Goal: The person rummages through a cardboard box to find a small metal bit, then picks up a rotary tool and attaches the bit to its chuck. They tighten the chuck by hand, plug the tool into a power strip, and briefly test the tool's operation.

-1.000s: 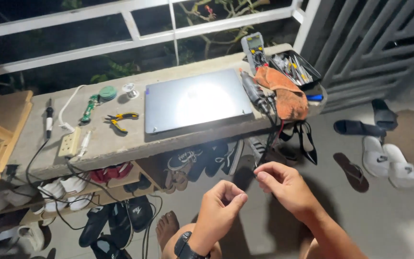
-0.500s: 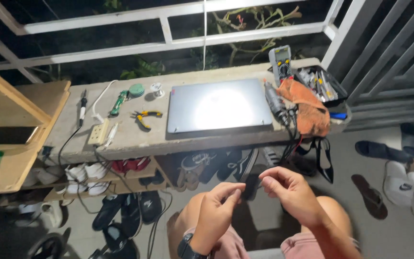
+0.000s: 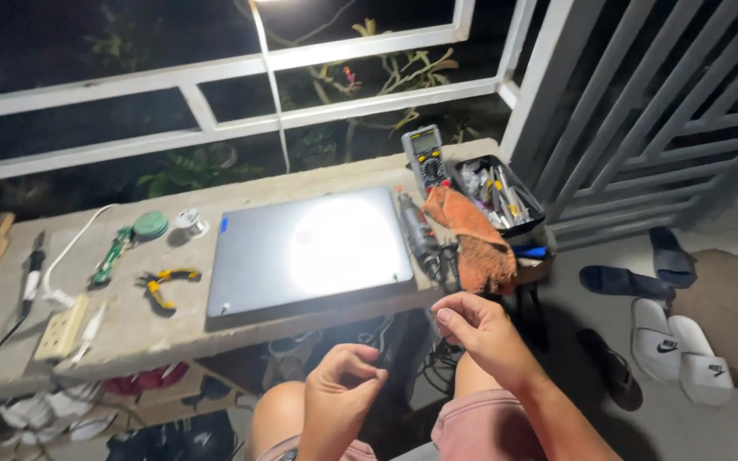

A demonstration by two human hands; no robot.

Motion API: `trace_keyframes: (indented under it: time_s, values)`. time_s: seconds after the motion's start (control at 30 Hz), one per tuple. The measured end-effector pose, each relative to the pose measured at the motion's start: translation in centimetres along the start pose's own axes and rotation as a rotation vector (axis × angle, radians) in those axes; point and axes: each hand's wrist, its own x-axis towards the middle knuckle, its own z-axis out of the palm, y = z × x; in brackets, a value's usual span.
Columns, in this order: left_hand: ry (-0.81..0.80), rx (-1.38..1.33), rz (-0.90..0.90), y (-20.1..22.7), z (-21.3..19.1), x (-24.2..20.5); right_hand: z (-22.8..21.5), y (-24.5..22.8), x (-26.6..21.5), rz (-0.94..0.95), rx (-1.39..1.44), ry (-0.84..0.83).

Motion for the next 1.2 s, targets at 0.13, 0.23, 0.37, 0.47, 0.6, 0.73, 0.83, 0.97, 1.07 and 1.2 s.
trace_keyframes:
  time_s: [0.13, 0.23, 0.37, 0.47, 0.6, 0.73, 0.83, 0.97, 1.07, 1.2]
  values:
    - [0.061, -0.011, -0.066, -1.0, 0.0, 2.6, -2.2, -0.5, 4.7, -0.092, 0.008, 0.065]
    - [0.077, -0.079, -0.034, -3.3, 0.9, 4.6, -5.4, -0.5, 10.1, -0.372, -0.151, 0.191]
    - [0.074, -0.032, -0.104, -3.4, 2.7, 6.8, -11.1, 0.2, 20.1, -0.672, -0.405, 0.339]
    - [0.063, 0.024, -0.172, -2.2, 4.1, 7.8, -12.9, -0.8, 25.0, -0.633, -0.771, 0.397]
    - [-0.010, 0.156, -0.238, -0.9, 5.2, 8.5, -13.0, -1.5, 29.1, -0.337, -1.058, 0.134]
    - [-0.011, 0.091, -0.274, -1.7, 5.6, 8.2, -11.3, -5.6, 28.2, -0.135, -1.180, -0.008]
    - [-0.008, 0.078, -0.280, -2.3, 5.5, 7.9, -10.9, -6.7, 28.5, -0.078, -1.280, -0.028]
    - [0.012, 0.055, -0.340, -2.3, 5.4, 7.5, -11.1, -6.2, 28.8, -0.071, -1.282, 0.002]
    - [0.036, 0.050, -0.371, -2.0, 5.2, 7.1, -12.9, -2.3, 30.9, -0.223, -1.196, 0.062]
    - [0.022, 0.095, -0.392, -1.7, 5.2, 7.0, -15.2, 1.3, 32.3, -0.659, -0.829, 0.273]
